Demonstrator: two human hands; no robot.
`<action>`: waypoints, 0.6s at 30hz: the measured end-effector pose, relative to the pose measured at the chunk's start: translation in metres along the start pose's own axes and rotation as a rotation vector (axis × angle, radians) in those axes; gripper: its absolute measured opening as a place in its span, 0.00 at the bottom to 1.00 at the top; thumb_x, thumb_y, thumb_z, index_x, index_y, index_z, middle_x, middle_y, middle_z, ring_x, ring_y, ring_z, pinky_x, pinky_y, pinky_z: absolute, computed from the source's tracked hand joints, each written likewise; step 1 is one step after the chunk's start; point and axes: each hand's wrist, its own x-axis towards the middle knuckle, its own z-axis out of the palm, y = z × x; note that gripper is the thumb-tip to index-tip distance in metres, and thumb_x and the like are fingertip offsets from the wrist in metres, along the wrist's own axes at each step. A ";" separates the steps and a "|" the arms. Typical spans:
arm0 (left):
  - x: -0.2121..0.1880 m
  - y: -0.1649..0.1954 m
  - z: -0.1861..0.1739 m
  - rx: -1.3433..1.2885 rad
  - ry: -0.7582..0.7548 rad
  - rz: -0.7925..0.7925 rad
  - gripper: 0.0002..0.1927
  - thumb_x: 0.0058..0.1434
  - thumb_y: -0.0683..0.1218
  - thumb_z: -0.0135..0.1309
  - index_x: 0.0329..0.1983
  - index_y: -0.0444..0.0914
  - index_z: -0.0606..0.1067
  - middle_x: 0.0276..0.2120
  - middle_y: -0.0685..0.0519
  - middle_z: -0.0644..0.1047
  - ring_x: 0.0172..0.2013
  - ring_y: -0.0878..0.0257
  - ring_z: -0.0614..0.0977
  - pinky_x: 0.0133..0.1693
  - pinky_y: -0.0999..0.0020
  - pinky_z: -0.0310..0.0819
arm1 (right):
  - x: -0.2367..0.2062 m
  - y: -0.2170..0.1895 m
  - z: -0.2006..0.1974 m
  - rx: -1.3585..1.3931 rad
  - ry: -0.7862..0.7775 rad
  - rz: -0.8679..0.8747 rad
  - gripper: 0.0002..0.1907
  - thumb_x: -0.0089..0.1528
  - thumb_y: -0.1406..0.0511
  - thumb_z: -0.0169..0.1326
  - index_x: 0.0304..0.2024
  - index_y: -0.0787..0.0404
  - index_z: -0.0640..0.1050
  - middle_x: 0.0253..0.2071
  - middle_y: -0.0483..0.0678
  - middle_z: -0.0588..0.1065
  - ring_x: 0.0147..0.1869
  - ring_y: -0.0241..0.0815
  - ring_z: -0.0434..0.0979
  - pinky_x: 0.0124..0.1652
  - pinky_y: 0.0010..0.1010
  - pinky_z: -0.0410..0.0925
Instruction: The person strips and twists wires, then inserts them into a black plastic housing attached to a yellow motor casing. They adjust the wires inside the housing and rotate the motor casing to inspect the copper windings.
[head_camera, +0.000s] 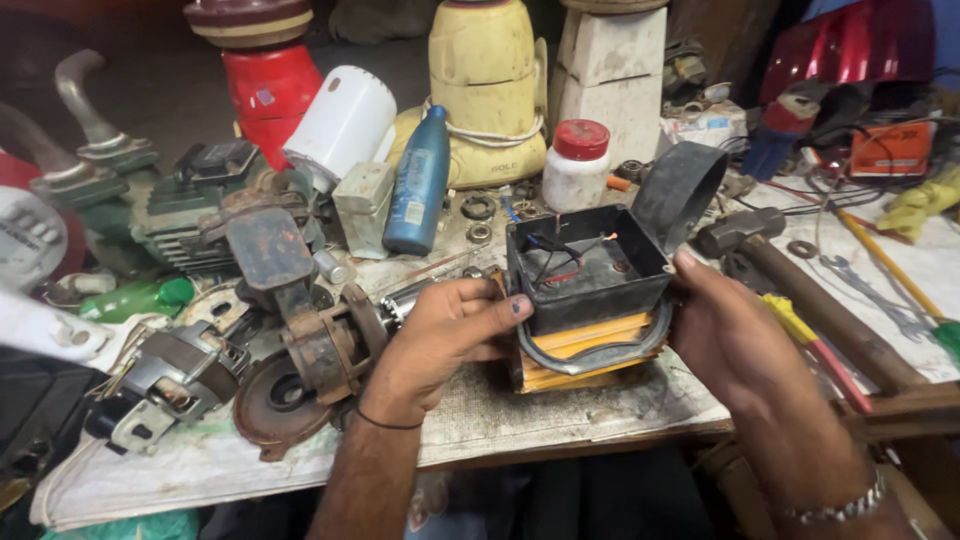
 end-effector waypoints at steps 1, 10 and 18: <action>-0.002 0.003 0.000 0.118 0.007 0.010 0.20 0.56 0.48 0.65 0.47 0.31 0.78 0.38 0.49 0.85 0.36 0.65 0.85 0.38 0.68 0.81 | -0.003 0.008 -0.003 -0.013 0.004 -0.043 0.26 0.69 0.59 0.48 0.64 0.69 0.69 0.64 0.54 0.72 0.68 0.47 0.69 0.67 0.43 0.60; -0.042 0.035 0.024 1.065 0.186 0.398 0.53 0.33 0.49 0.80 0.61 0.34 0.64 0.52 0.42 0.75 0.56 0.49 0.77 0.56 0.58 0.70 | -0.043 0.073 -0.012 -0.889 0.073 -0.716 0.54 0.52 0.63 0.68 0.72 0.70 0.51 0.70 0.63 0.61 0.76 0.55 0.63 0.73 0.43 0.57; -0.041 0.037 0.040 1.073 0.160 0.588 0.63 0.38 0.45 0.77 0.73 0.34 0.52 0.70 0.36 0.61 0.70 0.43 0.63 0.67 0.56 0.59 | -0.044 0.080 -0.022 -0.771 0.034 -0.639 0.46 0.58 0.68 0.63 0.72 0.70 0.53 0.67 0.64 0.66 0.73 0.53 0.67 0.72 0.42 0.59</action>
